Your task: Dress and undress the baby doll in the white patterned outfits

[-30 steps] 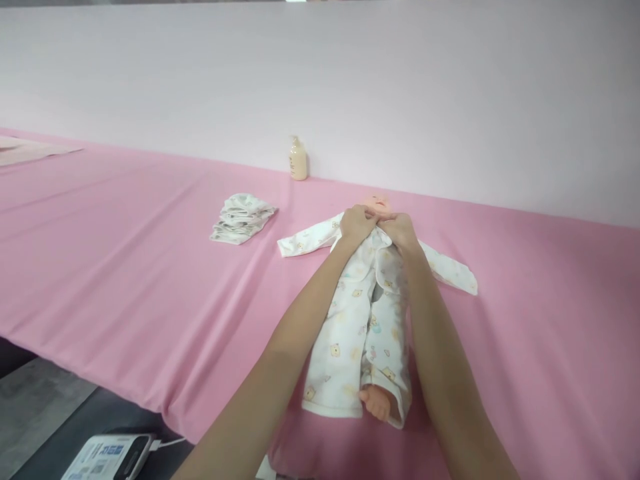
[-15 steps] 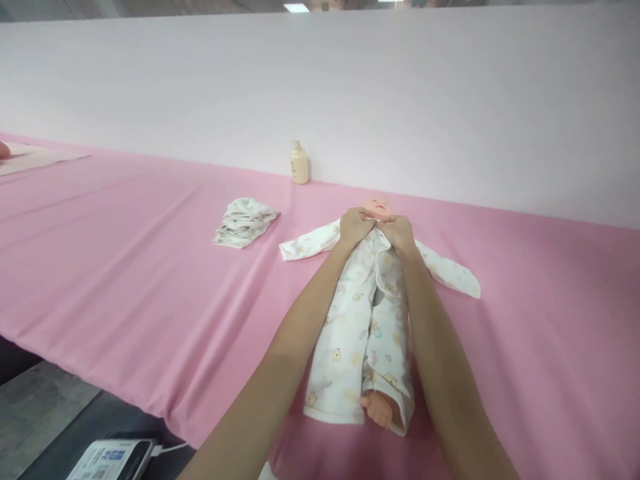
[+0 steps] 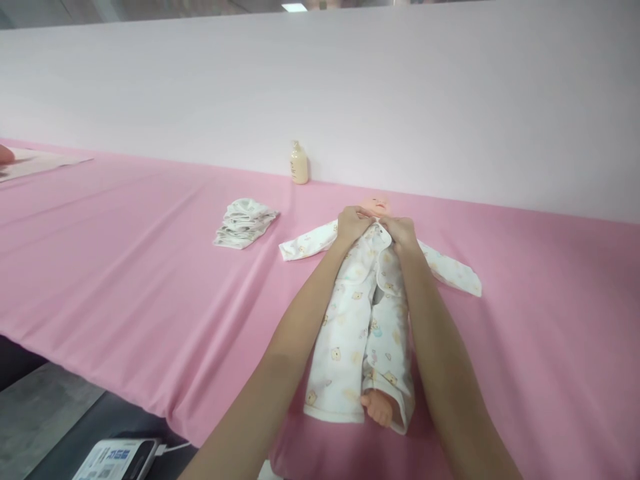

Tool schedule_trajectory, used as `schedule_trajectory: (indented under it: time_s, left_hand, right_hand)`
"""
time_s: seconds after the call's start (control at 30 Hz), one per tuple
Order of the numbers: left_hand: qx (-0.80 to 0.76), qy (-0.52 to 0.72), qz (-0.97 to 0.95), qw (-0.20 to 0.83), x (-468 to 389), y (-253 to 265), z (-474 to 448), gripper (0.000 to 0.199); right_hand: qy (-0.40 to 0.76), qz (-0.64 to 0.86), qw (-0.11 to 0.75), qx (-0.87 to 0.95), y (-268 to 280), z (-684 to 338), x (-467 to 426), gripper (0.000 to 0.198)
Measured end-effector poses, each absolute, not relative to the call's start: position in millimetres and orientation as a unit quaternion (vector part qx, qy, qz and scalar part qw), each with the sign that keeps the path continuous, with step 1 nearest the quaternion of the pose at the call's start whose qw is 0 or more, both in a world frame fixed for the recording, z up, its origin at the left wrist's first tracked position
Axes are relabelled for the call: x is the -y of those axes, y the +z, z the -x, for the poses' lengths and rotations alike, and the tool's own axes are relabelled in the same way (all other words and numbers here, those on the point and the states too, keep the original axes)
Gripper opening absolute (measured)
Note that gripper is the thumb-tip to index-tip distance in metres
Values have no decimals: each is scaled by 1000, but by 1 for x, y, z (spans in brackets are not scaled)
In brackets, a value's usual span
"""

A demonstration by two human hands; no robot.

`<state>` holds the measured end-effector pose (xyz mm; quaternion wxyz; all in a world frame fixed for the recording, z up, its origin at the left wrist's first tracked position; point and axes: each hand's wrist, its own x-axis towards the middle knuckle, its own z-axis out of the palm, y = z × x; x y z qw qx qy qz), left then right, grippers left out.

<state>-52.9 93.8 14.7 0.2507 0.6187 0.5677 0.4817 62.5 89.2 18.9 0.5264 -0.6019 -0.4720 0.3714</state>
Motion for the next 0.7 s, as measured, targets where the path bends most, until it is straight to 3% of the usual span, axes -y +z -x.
schedule_trajectory:
  time_s: [0.13,0.27,0.37,0.7]
  left_hand:
    - [-572,427,-666,219,-83,30,61,19]
    - [-536,310,-737,272,-65,55,75,13]
    - [-507,249,-764,312,-55,65,81,12]
    - [-445,255,-789,339,-58,62,78,15]
  right_hand:
    - [269,640,500,518,32,-71,-76,4]
    - [311,620,339,635,59,-81,-54,18]
    - [304,623,256,674,71,-84,-43,9]
    - [372,593,289,654,81,-85,-34,11]
